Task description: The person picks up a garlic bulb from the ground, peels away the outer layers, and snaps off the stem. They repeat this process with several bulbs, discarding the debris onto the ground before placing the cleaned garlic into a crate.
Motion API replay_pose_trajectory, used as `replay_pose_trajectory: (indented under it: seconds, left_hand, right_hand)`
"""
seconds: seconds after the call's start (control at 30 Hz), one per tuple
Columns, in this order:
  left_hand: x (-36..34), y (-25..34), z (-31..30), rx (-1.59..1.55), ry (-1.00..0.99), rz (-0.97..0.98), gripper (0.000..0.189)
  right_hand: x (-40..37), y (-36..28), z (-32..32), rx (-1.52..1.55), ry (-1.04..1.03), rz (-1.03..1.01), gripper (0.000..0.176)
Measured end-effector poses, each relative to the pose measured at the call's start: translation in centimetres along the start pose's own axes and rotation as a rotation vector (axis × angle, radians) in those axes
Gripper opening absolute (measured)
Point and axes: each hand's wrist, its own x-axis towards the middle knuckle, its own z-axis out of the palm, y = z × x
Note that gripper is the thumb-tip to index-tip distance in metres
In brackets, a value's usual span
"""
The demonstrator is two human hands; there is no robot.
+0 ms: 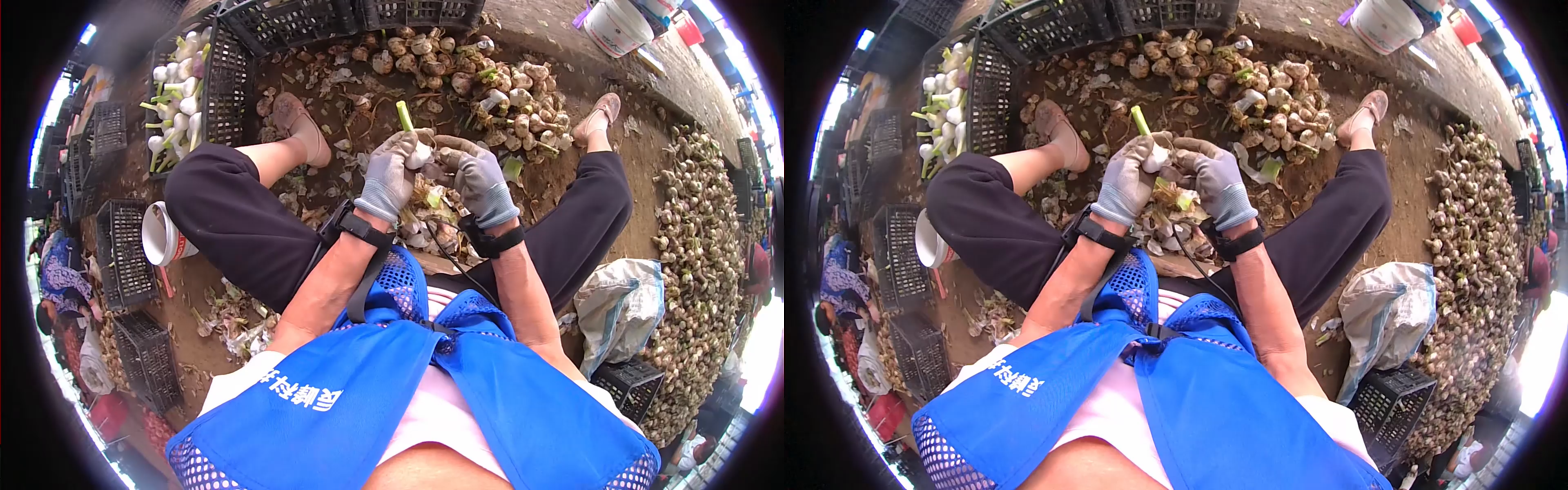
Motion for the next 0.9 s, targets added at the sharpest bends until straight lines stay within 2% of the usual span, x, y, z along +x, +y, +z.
replay_pose_trajectory:
  seconds: [0.1,0.23,0.3,0.37,0.43,0.47,0.5,0.57,0.6,0.63,0.7,0.73,0.77,0.83,0.87,0.9]
  left_hand:
    - [0.2,0.1,-0.2,-0.092,-0.044,-0.030,0.025]
    - [0.0,0.4,1.1,-0.016,0.016,0.035,0.017]
    - [-0.9,0.3,2.2,0.436,0.062,0.130,0.011]
    - [-1.1,0.2,2.3,0.409,0.050,0.169,0.009]
    - [-0.8,0.4,1.7,0.118,0.025,0.202,0.009]
    - [0.0,0.5,0.2,-0.037,-0.141,0.160,0.011]
    - [-0.2,0.8,0.4,-0.037,-0.142,0.164,0.011]
    - [-0.5,1.9,1.1,-0.145,0.020,0.093,0.013]
    - [-0.2,1.6,0.3,-0.204,0.027,0.076,0.016]
    - [0.2,1.1,-0.7,-0.209,0.036,0.079,0.016]
    - [0.8,0.1,-2.2,-0.161,-0.154,0.162,0.016]
    - [0.7,0.2,-1.9,-0.102,-0.151,0.114,0.014]
    - [0.7,-0.1,-1.2,-0.103,-0.158,0.109,0.014]
    - [-0.4,0.2,1.8,0.171,0.169,0.217,0.009]
    - [-0.7,0.3,2.0,0.229,0.152,0.224,0.010]
    - [-0.8,0.5,1.9,0.232,0.156,0.223,0.010]
  right_hand:
    - [-0.1,-0.2,-0.4,0.041,0.001,0.029,0.028]
    - [0.4,0.3,0.0,-0.098,0.113,-0.066,0.031]
    - [1.1,1.8,0.4,-0.502,0.170,-0.347,0.033]
    - [1.2,2.2,0.7,-0.537,0.234,-0.408,0.029]
    - [3.7,5.2,-2.0,-0.458,0.250,-0.231,0.024]
    - [4.5,6.4,-3.4,-0.476,0.282,-0.083,0.022]
    - [4.5,7.1,-4.4,-0.654,0.237,0.077,0.026]
    - [5.3,8.3,-6.6,-1.084,0.051,0.059,0.027]
    - [5.0,8.4,-6.4,-0.864,0.147,-0.009,0.030]
    - [3.3,5.6,-4.2,-0.701,0.088,-0.056,0.028]
    - [-0.1,0.8,0.0,-0.498,0.006,0.044,0.028]
    - [0.0,1.2,0.4,-0.658,-0.014,-0.041,0.031]
    - [-0.3,1.6,1.0,-0.685,0.015,-0.163,0.028]
    - [0.5,2.9,1.6,-0.854,0.177,-0.271,0.025]
    - [0.6,3.0,1.8,-0.888,0.269,-0.240,0.021]
    - [1.0,3.5,1.4,-0.884,0.266,-0.237,0.021]
